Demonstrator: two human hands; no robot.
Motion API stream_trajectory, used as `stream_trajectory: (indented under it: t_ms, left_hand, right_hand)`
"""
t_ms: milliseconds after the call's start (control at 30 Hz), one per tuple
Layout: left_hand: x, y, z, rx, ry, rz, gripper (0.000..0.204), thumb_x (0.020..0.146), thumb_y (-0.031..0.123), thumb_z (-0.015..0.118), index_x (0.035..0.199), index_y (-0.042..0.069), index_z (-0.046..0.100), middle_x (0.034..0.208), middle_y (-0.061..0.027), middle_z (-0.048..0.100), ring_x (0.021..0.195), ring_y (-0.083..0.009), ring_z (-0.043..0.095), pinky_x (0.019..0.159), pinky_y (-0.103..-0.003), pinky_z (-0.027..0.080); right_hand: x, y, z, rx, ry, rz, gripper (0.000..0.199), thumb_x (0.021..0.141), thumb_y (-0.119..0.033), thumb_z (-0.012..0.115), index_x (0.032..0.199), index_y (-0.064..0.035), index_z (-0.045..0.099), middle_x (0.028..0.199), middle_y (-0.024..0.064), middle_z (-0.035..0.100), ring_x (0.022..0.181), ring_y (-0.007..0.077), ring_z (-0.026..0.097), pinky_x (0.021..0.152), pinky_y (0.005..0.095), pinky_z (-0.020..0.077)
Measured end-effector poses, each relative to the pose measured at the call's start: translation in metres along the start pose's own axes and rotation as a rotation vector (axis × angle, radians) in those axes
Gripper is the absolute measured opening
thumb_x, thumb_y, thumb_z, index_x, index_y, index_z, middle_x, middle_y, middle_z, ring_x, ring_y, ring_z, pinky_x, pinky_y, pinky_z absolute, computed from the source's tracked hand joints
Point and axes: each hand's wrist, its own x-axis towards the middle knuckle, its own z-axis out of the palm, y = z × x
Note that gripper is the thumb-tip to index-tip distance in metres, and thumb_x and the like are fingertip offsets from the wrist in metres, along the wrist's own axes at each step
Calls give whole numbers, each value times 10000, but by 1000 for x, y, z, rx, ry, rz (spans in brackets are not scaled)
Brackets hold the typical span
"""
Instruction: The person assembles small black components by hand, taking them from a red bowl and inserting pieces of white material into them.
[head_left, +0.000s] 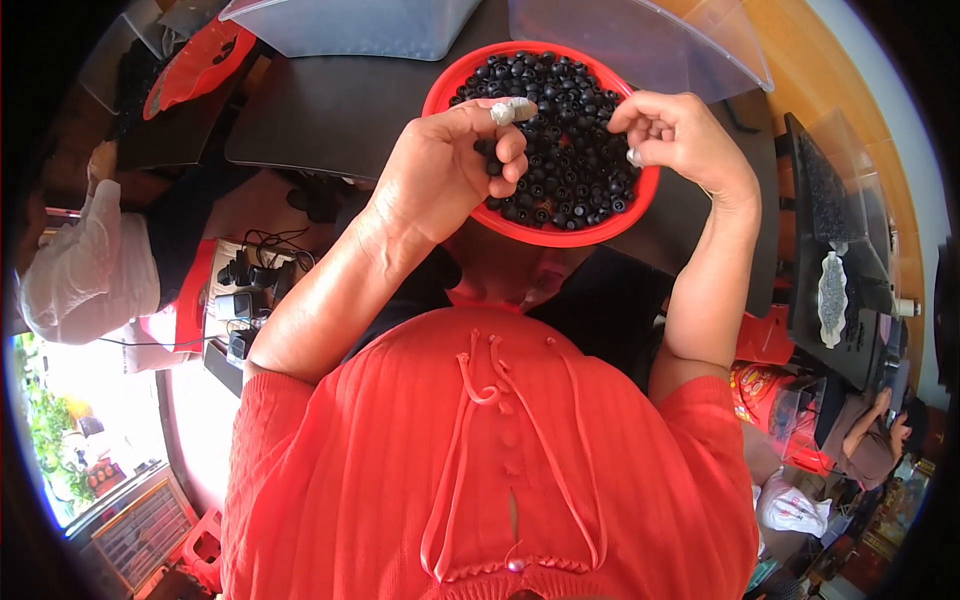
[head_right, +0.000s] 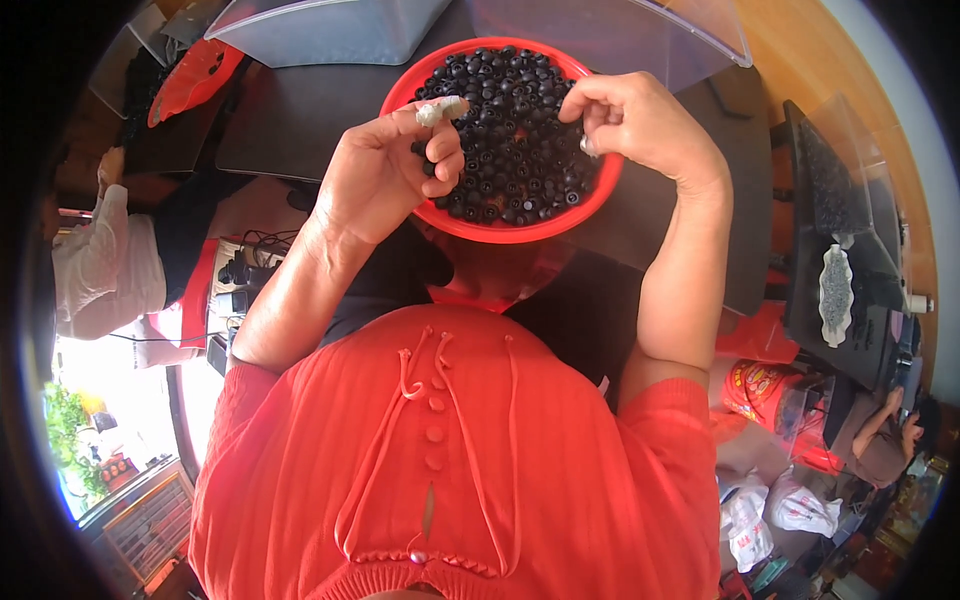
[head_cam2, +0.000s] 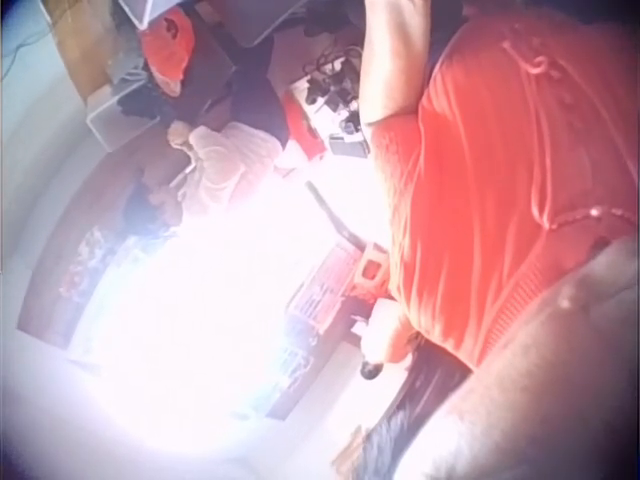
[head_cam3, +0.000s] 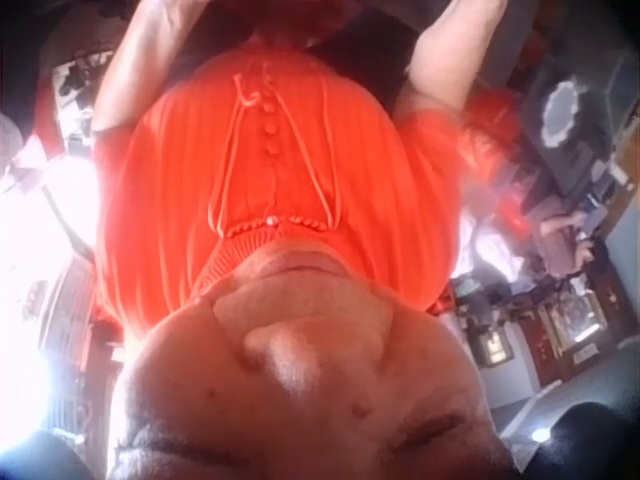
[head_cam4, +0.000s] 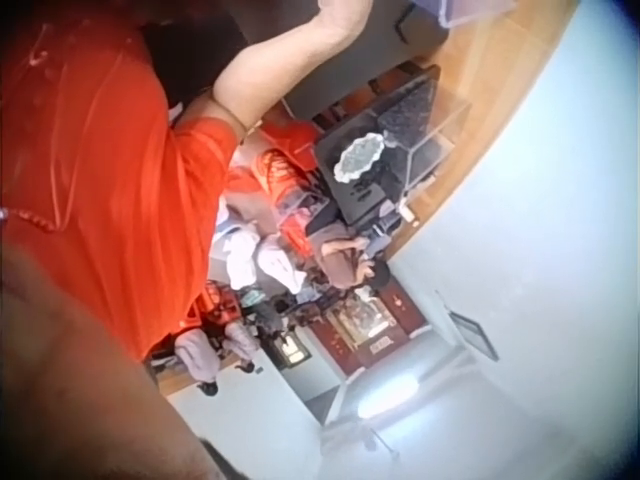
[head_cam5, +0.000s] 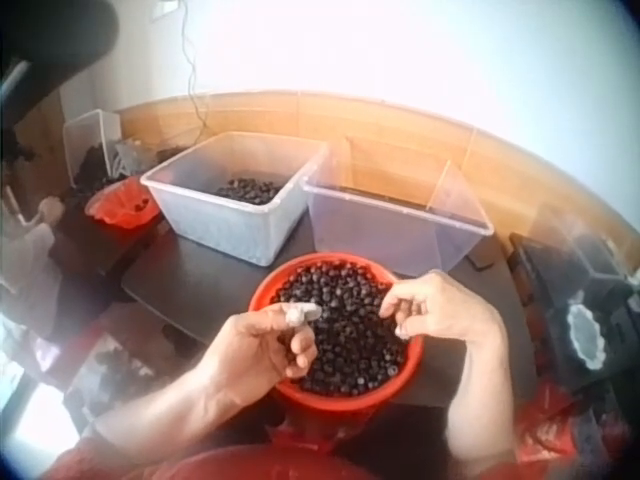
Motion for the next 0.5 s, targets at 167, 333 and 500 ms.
stream_trajectory:
  t_ms: [167, 333, 500]
  left_hand:
    - [-2, 0, -6, 10, -19, -16, 265, 986, 185, 530, 1139, -21, 596, 757, -38, 534, 728, -170, 526, 653, -298, 392]
    - [1, -2, -7, 18, -23, -27, 256, 989, 190, 529, 1127, -13, 605, 761, -37, 531, 735, -167, 523, 647, -300, 393]
    - [3, -3, -7, 10, -30, -21, 239, 989, 189, 529, 1106, -1, 611, 760, -35, 530, 724, -163, 515, 643, -295, 390]
  right_hand:
    - [1, -11, 10, -201, -119, -18, 383, 612, -18, 703, 993, -52, 722, 699, 27, 629, 677, 156, 601, 633, 310, 466]
    - [12, -8, 27, -282, 23, -25, 246, 685, -47, 657, 920, -48, 727, 732, 112, 677, 705, 270, 641, 681, 389, 488]
    - [19, 3, 30, -217, 48, -76, 238, 692, -18, 668, 923, -34, 720, 752, 112, 688, 688, 244, 653, 659, 371, 494]
